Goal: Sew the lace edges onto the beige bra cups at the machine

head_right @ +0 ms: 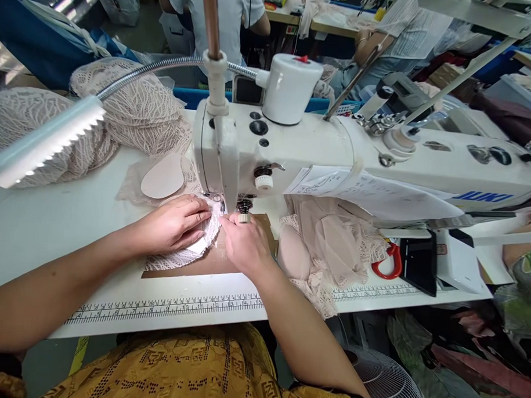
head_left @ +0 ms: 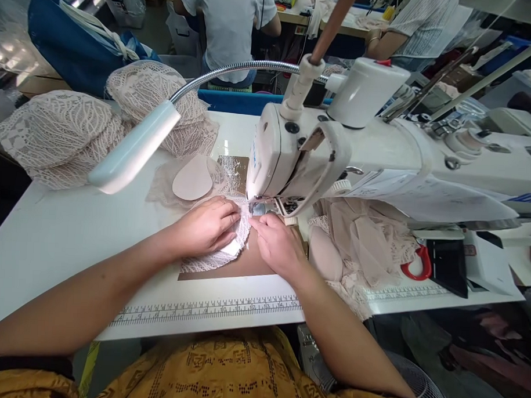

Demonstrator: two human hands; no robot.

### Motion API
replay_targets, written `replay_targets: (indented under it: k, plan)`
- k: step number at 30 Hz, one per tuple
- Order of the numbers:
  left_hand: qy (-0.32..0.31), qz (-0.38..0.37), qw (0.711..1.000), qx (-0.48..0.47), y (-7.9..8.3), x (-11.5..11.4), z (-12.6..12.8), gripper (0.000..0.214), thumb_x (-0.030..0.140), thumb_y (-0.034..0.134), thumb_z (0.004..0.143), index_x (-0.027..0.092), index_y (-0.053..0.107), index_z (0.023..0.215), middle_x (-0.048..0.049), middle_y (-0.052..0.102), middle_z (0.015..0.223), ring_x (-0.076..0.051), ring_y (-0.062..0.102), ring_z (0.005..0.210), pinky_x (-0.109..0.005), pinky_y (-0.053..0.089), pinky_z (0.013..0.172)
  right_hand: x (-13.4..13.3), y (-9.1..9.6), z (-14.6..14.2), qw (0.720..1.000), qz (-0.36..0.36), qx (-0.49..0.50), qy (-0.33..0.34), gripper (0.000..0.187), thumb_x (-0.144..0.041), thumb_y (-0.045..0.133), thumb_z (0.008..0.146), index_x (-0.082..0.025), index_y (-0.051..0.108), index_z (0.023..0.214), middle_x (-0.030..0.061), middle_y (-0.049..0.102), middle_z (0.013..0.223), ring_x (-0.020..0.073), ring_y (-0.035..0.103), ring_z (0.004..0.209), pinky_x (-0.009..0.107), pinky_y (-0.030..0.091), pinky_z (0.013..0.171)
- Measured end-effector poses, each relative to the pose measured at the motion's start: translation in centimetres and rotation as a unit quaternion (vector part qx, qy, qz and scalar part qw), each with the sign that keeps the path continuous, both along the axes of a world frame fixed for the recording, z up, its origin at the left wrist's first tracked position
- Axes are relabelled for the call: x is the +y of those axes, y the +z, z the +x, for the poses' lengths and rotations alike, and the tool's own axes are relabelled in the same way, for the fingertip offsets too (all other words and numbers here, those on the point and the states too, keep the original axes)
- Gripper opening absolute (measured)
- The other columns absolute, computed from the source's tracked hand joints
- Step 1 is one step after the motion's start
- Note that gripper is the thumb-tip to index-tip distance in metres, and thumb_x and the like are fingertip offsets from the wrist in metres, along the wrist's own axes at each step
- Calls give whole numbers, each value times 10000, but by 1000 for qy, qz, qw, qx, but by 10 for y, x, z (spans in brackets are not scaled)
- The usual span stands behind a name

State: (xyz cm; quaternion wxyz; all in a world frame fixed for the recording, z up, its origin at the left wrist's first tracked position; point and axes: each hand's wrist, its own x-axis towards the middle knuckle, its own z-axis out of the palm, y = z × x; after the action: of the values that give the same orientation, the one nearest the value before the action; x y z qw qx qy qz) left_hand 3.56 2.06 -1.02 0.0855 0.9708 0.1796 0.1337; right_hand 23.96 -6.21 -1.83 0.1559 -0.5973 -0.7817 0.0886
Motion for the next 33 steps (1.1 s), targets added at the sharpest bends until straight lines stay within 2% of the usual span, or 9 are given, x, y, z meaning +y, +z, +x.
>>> replay_targets:
  k: [5,8,12,18,24,33]
  plan:
    - [-18,29,999,12,-2,-2,4,319,263,475,938,99,625,1168,-179,605,1102,-303,541,1067,-463,464,911,2,1,0,1000,-14,-5,-16,449,-73,421,857,-199,650,1222,71,668,1004,208,575,848,311,428,724]
    - [-49,26,998,19,-1,-5,6,333,272,459,949,112,613,1198,-183,603,1122,-307,530,1101,-477,449,931,2,1,1,999,-12,-5,-30,435,-79,411,865,-180,649,1215,88,679,1045,226,596,895,329,453,783]
    - [-58,23,998,21,0,-8,6,353,272,443,956,114,590,1235,-179,600,1186,-307,521,1129,-490,430,962,2,0,0,999,-2,16,-38,414,-82,407,876,-171,659,1192,93,686,1061,228,609,948,325,469,816]
    - [-58,13,998,9,-1,-8,6,323,256,456,949,120,603,1202,-158,602,1252,-298,531,1123,-477,434,969,-1,0,-1,999,22,31,5,366,-107,452,875,-193,688,1141,68,686,994,204,603,906,302,456,756]
    - [-53,4,999,-5,-1,-5,4,343,265,502,932,118,601,1226,-165,622,1236,-296,558,1084,-478,449,945,0,0,-1,1000,11,-3,-5,369,-111,464,876,-203,681,1159,63,675,964,206,574,876,312,412,724]
    - [-55,18,998,20,0,-3,4,393,301,444,961,101,573,1275,-139,610,1283,-295,535,1132,-474,406,1005,0,-1,-1,999,6,-31,-11,377,-101,457,869,-213,677,1153,58,669,964,211,550,861,315,388,701]
